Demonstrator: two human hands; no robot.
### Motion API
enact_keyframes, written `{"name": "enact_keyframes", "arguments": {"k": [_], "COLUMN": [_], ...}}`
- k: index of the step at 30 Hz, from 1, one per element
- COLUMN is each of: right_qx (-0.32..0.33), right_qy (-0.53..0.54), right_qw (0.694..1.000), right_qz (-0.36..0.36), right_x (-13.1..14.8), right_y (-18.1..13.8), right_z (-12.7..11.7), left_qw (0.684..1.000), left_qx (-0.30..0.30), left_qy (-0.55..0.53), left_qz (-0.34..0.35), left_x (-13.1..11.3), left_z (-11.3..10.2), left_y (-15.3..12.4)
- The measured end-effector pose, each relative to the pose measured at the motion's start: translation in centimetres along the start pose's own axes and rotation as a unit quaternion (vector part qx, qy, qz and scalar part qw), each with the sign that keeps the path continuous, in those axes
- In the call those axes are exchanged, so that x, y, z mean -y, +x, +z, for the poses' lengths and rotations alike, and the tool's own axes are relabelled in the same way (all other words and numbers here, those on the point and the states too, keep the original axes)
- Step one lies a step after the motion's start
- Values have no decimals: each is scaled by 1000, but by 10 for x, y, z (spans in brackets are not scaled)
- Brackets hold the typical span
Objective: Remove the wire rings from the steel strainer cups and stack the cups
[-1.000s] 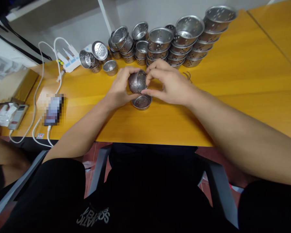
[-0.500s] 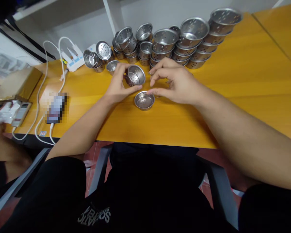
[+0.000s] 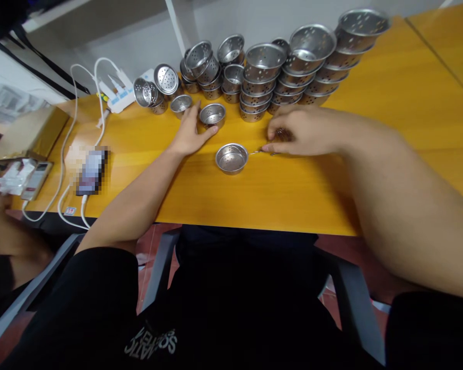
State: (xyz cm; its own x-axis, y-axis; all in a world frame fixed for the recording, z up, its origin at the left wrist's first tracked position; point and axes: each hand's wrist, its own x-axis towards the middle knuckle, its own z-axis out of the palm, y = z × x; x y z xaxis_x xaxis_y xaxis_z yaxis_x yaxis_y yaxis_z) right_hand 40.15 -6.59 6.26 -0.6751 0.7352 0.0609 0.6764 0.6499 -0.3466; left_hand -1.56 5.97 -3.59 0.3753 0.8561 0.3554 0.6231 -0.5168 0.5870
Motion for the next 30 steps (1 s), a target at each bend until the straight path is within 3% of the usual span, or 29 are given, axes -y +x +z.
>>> {"name": "enact_keyframes", "arguments": {"k": [3,5,8,11,15,20,30], "right_qx": [9,-4,-67,-132,-115,-73,-156], "right_qy": [7,-5,-20,17,97,121,134], "right_qw": [1000,1000,998,991,988,983,976], "right_qz": [-9,-11,0,10,-36,-114,-71], "right_x": [-4,-3,10,33,53,54,60], "right_y": [0,-1,-3,-3,3,12,12], "right_z": [2,1,-4,-8,-2,15,21], "left_qw": [997,994,986,974,972,971,980], "left_qx": [-48,-41,40,151,179,154,106], "left_qy": [-3,-25,-63,-65,-49,-108,-37], "left_qz": [58,102,149,155,146,150,163], "left_x": [-22,-50,-92,-115,-113,-106,-117], "left_z": [-11,-24,-37,-32,-12,-5,-17], "left_y": [-2,-13,-40,-61,-65,-60,-53]}}
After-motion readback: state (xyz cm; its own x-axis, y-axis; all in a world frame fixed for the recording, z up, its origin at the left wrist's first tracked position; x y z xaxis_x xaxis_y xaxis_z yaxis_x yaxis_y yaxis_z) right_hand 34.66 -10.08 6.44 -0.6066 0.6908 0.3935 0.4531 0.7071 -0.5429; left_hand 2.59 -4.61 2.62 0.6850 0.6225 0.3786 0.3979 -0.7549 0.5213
